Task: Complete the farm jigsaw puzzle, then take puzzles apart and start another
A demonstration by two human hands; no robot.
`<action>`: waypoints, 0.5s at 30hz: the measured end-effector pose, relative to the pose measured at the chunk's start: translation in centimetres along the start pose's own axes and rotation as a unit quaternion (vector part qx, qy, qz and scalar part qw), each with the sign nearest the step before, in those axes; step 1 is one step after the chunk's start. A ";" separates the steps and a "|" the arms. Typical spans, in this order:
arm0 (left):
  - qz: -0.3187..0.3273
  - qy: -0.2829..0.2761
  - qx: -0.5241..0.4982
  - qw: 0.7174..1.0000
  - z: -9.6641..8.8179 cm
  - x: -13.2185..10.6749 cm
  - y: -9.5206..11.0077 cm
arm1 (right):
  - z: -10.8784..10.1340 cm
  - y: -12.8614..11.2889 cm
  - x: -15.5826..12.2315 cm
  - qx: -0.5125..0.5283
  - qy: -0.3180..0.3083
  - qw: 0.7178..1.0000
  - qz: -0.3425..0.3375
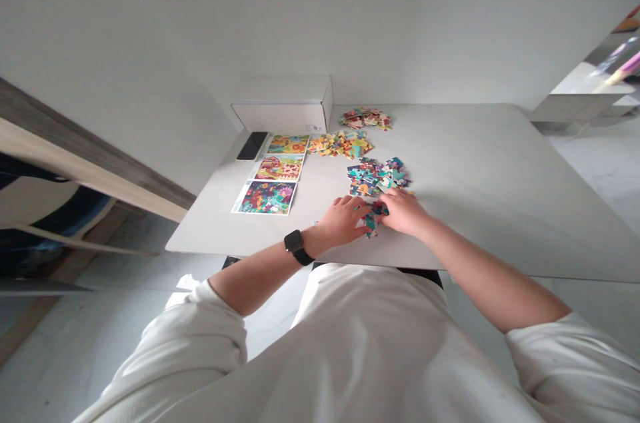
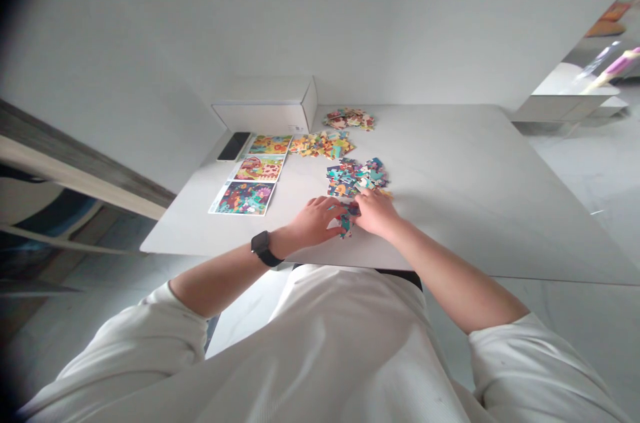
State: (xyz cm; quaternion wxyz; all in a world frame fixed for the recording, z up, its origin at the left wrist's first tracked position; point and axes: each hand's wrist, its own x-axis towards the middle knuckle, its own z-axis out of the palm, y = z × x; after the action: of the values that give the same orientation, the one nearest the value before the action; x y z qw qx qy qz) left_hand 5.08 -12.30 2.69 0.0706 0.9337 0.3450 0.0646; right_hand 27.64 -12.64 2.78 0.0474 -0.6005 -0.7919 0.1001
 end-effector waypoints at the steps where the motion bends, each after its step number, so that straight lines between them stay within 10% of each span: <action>1: -0.012 0.003 0.005 1.000 0.1 -0.2 -0.1 | 0.0 0.0 0.2 0.020 -0.001 1.000 0.007; 7: -0.064 0.031 0.030 0.997 0.4 -0.8 -0.2 | 0.8 0.1 1.1 0.195 -0.023 0.979 0.062; 15: -0.074 0.037 0.036 0.996 0.4 -0.2 -0.2 | -0.9 3.5 2.8 0.193 0.109 0.967 0.122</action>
State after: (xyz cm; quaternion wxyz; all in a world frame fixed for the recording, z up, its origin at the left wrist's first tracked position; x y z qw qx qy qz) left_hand 4.87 -12.34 2.25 0.0292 0.9045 0.4177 0.0809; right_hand 30.32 -8.98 2.76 0.2359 -0.6796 -0.6680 0.1902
